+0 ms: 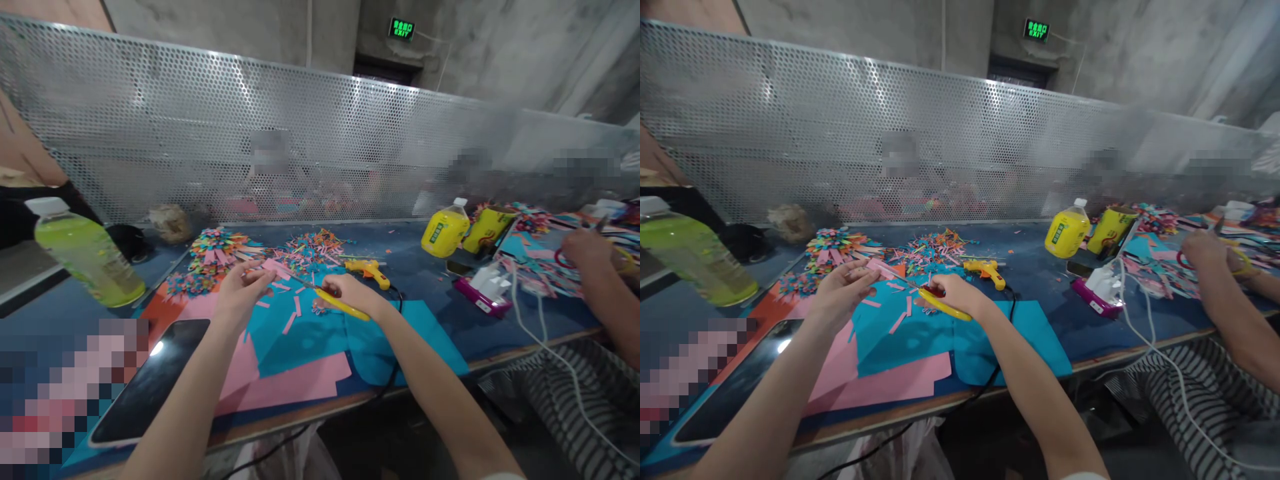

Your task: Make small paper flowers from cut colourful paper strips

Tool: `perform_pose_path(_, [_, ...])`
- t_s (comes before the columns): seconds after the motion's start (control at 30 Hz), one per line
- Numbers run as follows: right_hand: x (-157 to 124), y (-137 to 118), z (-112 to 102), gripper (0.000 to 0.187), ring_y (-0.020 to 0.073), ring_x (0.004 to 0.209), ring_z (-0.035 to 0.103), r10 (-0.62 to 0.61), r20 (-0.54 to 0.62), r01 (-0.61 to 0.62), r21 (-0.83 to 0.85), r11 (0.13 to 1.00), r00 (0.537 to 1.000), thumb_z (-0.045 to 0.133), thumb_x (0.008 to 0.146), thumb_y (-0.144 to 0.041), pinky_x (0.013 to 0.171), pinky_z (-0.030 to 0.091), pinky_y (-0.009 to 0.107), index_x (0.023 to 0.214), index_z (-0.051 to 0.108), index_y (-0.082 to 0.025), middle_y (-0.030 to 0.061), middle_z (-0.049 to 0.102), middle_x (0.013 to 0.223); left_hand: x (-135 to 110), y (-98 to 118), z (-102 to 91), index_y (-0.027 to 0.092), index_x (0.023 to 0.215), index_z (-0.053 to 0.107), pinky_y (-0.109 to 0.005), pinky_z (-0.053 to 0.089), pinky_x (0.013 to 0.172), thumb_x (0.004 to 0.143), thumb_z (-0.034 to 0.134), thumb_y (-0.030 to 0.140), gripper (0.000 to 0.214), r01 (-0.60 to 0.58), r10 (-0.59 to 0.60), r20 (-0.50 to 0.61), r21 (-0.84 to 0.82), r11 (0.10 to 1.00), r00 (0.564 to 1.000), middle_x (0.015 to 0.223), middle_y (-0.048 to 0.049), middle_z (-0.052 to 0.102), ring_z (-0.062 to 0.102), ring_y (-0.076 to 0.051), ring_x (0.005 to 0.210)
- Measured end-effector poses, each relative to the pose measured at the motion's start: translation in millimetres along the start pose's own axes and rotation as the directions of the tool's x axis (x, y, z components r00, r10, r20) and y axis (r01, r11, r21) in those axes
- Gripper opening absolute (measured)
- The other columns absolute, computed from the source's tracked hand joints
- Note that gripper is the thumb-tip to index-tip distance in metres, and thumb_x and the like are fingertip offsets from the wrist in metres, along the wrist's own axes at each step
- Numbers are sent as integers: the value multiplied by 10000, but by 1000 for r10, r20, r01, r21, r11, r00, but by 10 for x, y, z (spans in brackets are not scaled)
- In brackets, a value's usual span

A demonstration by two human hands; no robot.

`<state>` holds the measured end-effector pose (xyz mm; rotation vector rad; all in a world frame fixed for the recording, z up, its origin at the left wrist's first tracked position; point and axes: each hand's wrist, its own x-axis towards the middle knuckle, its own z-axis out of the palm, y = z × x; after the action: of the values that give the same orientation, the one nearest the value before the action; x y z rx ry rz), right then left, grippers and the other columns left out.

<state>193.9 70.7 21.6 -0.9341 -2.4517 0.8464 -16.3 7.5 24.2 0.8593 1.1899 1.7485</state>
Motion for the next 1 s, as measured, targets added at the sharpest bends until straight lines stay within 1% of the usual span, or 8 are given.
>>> perform_pose_path(0.17, [2, 24, 7, 311, 78, 526, 337, 4, -16, -4, 7, 1000, 1000, 598, 659, -447, 472, 271, 222, 653, 444, -177, -42, 407, 590, -3, -2, 4, 139, 906, 513, -168, 448, 439, 443, 785, 223, 544, -2, 2, -2, -1, 1000, 1000, 608, 24, 628, 569, -82, 465])
perform_pose_path(0.37, [8, 26, 4, 319, 92, 573, 390, -20, -2, 20, -29, 999, 1000, 592, 661, -462, 506, 313, 216, 756, 489, -176, -32, 455, 662, -35, -15, 24, 147, 890, 500, -176, 442, 454, 481, 775, 261, 506, -16, 10, 62, 88, 996, 998, 616, 31, 615, 559, -77, 479])
perform_pose_path(0.43, [6, 20, 7, 332, 92, 582, 395, -25, -10, 25, -30, 999, 1000, 586, 666, -468, 514, 315, 216, 776, 496, -168, -26, 469, 682, -34, -24, 28, 149, 878, 499, -174, 429, 448, 484, 775, 272, 496, -16, 9, 60, 107, 994, 998, 600, 38, 604, 547, -72, 464])
perform_pose_path(0.6, [8, 4, 17, 338, 74, 537, 356, -5, -11, 5, -1, 1000, 1000, 584, 663, -480, 488, 281, 206, 692, 473, -162, -45, 434, 608, -16, -29, 31, 154, 865, 503, -177, 426, 452, 465, 780, 285, 504, -7, 2, 53, 95, 995, 999, 589, 48, 598, 549, -79, 474])
perform_pose_path(0.7, [8, -8, 18, 343, 75, 541, 360, -19, -22, 19, 13, 1000, 1000, 588, 661, -480, 494, 290, 208, 699, 475, -158, -43, 436, 614, -18, -38, 32, 161, 902, 500, -178, 423, 444, 476, 774, 283, 521, -22, 15, 58, 116, 993, 998, 583, 52, 598, 543, -76, 450])
perform_pose_path(0.77, [6, -16, 23, 340, 82, 560, 383, -33, -16, 33, 21, 999, 999, 585, 670, -476, 510, 312, 212, 744, 486, -159, -35, 457, 644, -28, -55, 36, 171, 941, 488, -182, 416, 435, 497, 765, 283, 535, -34, 21, 94, 139, 990, 995, 597, 43, 611, 551, -84, 444])
perform_pose_path(0.87, [5, -22, 44, 339, 90, 576, 406, -35, -4, 35, 32, 999, 999, 577, 680, -473, 520, 332, 216, 791, 490, -165, -31, 477, 667, -44, -82, 51, 183, 951, 464, -190, 411, 428, 523, 752, 286, 526, -45, 19, 165, 158, 986, 986, 618, 24, 631, 573, -106, 457])
perform_pose_path(1.0, [35, 18, 83, 331, 86, 565, 408, -11, -18, 12, 80, 997, 1000, 578, 673, -472, 511, 334, 207, 725, 472, -163, -38, 456, 631, -51, -75, 51, 181, 968, 451, -194, 415, 427, 563, 730, 277, 500, -62, 28, 182, 186, 981, 983, 652, -6, 651, 598, -128, 501])
